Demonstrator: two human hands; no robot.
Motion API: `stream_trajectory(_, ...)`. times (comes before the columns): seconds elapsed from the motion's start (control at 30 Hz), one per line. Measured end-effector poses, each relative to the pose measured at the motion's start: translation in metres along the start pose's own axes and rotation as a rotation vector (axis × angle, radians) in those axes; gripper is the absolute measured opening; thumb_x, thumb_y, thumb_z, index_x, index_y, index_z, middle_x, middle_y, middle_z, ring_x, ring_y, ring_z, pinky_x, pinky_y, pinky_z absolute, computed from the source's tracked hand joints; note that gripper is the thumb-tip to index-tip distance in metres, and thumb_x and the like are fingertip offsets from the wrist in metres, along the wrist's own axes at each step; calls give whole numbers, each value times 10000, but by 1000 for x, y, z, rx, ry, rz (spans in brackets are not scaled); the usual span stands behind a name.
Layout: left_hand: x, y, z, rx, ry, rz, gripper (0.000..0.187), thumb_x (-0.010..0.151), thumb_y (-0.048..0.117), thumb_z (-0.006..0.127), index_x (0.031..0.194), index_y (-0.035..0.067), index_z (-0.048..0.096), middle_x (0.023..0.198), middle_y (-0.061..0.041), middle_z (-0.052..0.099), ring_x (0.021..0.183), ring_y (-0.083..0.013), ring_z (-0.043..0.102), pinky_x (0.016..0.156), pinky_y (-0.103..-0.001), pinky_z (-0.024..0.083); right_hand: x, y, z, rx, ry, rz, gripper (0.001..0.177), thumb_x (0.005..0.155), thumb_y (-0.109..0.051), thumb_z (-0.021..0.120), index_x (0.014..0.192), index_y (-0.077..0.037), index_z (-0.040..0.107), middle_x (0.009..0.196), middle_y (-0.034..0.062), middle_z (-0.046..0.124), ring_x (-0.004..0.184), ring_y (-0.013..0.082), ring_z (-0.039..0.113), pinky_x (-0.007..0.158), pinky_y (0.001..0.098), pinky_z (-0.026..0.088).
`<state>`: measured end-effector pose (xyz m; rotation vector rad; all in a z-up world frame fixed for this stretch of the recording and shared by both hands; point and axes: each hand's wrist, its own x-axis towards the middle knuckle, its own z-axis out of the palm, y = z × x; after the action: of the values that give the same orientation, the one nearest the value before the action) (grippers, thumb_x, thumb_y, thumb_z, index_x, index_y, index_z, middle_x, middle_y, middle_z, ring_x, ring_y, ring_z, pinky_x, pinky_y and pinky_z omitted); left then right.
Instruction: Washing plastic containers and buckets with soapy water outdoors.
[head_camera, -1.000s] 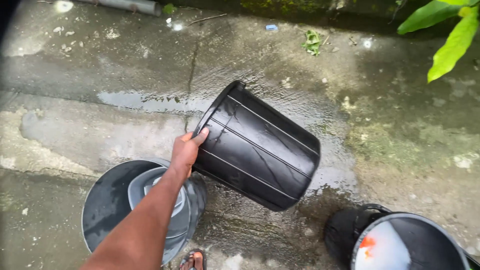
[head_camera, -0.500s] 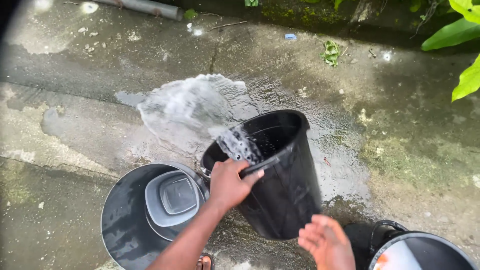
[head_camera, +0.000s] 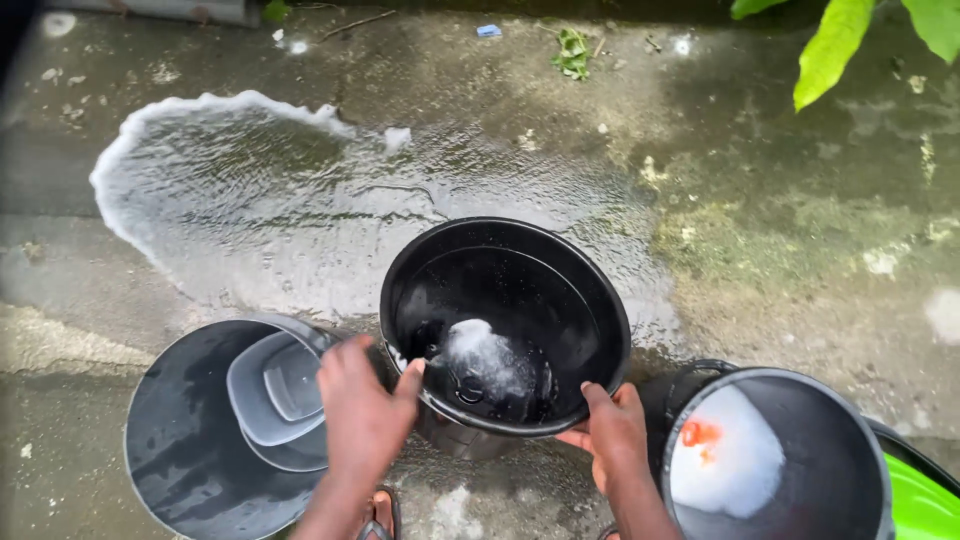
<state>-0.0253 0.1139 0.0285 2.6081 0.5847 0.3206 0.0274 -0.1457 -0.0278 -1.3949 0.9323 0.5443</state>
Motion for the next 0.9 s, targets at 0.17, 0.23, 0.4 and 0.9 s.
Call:
stream_trajectory(0.17, 0, -18, 45, -763, -540, -904, 332, 871, 175, 759, 975, 16, 486, 831, -152, 611, 659, -247, 636, 595, -405, 558, -11, 18, -30, -32, 131, 2, 580, 926, -190, 616, 1411, -67, 322, 1126, 232, 607, 809, 356, 726, 686, 528, 652)
stream_trajectory(0.23, -2, -3, 51, -841, -566, -830, 330, 865, 159, 761, 913, 28, 463, 778, -113, 577, 600, -220, 623, 558, -389, 562, -17, 27, -45, 13, 134, -11, 670, 942, -245, 619, 1487, -102, 256, 1146, 256, 590, 811, 363, 724, 682, 524, 649)
stream_trajectory(0.4, -1, 68, 45, -993, -654, -583, 255, 843, 127, 745, 903, 61, 506, 761, -37, 578, 619, -117, 624, 570, -341, 600, -6, 87, -88, 72, 167, 87, 725, 979, -363, 588, 1565, -163, 211, 1204, 208, 571, 869, 348, 711, 683, 533, 642)
stream_trajectory(0.9, 59, 72, 105, -20, -480, 361, 194, 849, 49, 694, 986, 36, 558, 1024, -229, 677, 915, -466, 668, 813, -547, 523, 17, 63, -90, -21, -126, -56, 420, 958, -215, 617, 1335, -32, 596, 1056, 174, 670, 840, 242, 712, 692, 399, 638)
